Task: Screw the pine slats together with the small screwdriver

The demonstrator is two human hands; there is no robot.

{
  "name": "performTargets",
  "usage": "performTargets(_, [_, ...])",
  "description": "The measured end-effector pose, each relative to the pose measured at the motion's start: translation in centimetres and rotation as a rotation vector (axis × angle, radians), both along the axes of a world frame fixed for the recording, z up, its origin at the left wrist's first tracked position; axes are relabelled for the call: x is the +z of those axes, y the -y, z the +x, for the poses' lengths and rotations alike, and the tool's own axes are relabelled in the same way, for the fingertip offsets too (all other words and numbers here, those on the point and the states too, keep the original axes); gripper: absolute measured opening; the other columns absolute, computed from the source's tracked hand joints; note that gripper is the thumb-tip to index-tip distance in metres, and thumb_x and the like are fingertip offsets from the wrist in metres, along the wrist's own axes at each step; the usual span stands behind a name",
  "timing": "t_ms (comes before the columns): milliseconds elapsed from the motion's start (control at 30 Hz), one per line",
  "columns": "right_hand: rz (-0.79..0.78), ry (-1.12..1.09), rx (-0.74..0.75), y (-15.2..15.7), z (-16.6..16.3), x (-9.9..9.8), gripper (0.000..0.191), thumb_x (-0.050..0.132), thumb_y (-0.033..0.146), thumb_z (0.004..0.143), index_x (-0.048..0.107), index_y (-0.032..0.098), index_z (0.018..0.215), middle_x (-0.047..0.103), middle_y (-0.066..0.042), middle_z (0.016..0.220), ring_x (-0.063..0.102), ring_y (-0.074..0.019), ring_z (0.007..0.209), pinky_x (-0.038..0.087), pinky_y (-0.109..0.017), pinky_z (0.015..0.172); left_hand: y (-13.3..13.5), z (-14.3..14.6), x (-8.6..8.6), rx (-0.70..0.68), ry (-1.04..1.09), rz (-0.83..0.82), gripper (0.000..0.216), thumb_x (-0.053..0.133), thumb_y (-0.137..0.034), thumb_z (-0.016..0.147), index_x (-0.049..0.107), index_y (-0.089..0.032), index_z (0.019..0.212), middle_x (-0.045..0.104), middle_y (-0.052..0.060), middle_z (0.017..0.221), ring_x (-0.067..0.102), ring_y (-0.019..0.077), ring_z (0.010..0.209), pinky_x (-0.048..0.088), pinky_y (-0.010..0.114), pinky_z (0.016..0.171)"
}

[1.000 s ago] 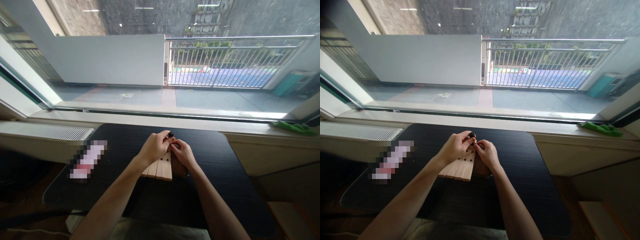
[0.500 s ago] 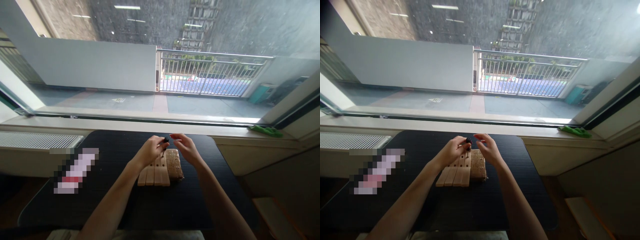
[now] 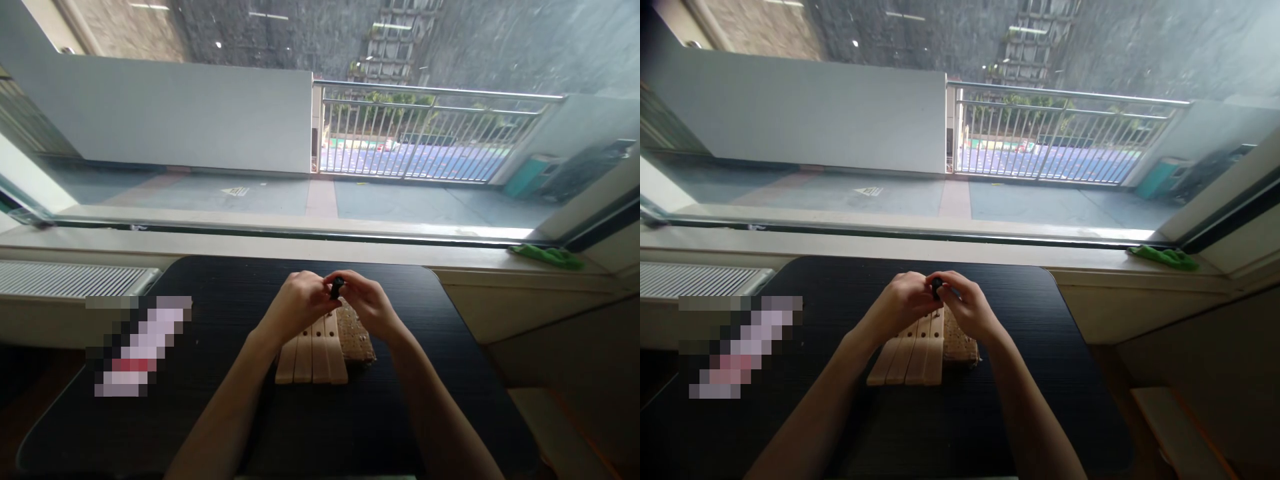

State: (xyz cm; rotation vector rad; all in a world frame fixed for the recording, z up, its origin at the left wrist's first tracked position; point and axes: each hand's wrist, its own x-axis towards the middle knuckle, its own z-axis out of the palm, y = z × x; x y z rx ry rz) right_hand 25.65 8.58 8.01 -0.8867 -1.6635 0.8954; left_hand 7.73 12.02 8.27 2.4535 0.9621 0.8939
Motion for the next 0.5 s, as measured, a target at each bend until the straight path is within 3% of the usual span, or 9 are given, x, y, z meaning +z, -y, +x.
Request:
performTargets(300, [0.061, 0.015, -0.094, 0.4, -0.9, -0.9, 0.021, 0.051, 0.028, 0.094, 0.067, 0.023, 0.107, 0.067, -0.005, 0.098, 0.062, -0.0191, 0.089, 0.05, -0.033, 0.079, 0.8, -0.3, -0.7, -0.008, 0.017, 0.143, 0.019, 0.061, -0.036, 0.09, 0.068, -0.02, 0.081, 0.072, 0.005, 0.086, 0.063, 0.0195, 0.087, 0.041, 0.033, 0.082])
performTargets(500, [0.113, 0.055, -0.148, 0.3, -1.1, -1.2, 0.018, 0.053, 0.026, 0.093, 0.067, 0.021, 0.103, 0.067, -0.005, 0.094, 0.061, -0.0179, 0.085, 0.05, -0.032, 0.076, 1.1, -0.2, -0.9, 0.025, -0.004, 0.186, 0.021, 0.058, -0.033, 0.092, 0.068, -0.019, 0.079, 0.071, 0.004, 0.082, 0.062, 0.0179, 0.082, 0.042, 0.032, 0.077])
